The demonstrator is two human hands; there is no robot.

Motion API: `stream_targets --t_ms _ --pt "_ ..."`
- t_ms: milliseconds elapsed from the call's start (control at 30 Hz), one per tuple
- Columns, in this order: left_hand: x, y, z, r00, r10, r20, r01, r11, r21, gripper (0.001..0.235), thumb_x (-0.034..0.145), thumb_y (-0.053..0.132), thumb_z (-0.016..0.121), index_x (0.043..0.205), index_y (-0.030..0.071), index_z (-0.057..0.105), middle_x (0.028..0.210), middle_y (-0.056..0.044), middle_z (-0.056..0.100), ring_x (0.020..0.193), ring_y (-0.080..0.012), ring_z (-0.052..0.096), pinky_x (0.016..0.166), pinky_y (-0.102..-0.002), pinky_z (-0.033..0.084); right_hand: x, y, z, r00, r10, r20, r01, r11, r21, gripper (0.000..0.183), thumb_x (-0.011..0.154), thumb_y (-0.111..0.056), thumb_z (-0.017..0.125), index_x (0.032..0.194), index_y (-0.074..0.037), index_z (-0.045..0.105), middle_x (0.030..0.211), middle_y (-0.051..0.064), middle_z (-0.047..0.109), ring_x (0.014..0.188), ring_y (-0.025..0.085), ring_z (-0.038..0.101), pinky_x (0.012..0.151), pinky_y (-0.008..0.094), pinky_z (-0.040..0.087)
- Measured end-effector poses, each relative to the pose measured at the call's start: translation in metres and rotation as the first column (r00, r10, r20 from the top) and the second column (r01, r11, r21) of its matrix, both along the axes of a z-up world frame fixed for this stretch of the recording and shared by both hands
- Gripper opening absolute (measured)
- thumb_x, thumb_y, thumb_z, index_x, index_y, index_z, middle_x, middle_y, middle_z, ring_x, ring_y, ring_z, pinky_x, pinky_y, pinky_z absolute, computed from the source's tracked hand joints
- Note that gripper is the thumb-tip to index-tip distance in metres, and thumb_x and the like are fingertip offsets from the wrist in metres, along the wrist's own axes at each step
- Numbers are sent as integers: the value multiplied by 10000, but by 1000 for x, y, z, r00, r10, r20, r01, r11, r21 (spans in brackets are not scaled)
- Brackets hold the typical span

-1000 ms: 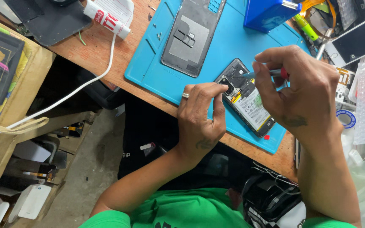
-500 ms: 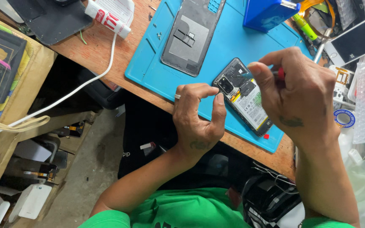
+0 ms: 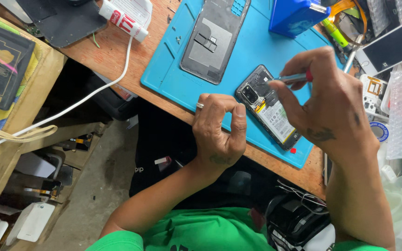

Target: The person reassembles a disassembled smartphone by inserting the battery, connecting internal components, and securing the back cover. They use a screwdriver to tighten screws and align the casing. The phone is handled throughout the process on a cluttered workbench.

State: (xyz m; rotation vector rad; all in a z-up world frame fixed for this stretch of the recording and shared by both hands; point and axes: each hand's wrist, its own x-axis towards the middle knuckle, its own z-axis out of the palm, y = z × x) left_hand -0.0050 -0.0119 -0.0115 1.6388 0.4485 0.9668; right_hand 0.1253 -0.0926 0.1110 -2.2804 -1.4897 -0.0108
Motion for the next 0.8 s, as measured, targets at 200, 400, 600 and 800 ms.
stream_targets --t_ms 200,400,600,800 --pt "0 1 0 1000 -7 7 7 1000 0 137 1070 152 574 962 70 552 947 -59 614 902 -207 574 810 -337 486 -3 0 2 996 -69 53 74 992 -104 304 955 -129 844 1048 8 589 802 129 691 764 211 738 652 303 561" --pt "-1 1 0 999 11 43 -10 1000 -22 94 1055 108 602 981 62 566 972 -71 630 881 -221 593 827 -344 491 -8 14 0 999 15 -36 -11 992 124 304 1067 8 800 1115 34 501 1052 157 735 991 180 759 866 259 598" --pt "-3 3 2 997 18 79 -15 999 -44 65 1019 61 638 985 38 588 989 -103 645 889 -255 612 837 -364 493 -3 60 -33 987 108 -123 -75 966 248 298 1075 50 765 1124 37 471 1124 179 736 1058 188 757 935 276 607" --pt "-3 7 3 994 23 106 -18 998 -52 82 1003 51 646 948 27 590 973 -128 640 885 -276 613 823 -375 493 -2 94 -47 970 159 -184 -108 960 260 296 1035 75 749 1084 35 460 1144 178 735 1070 196 757 927 292 612"
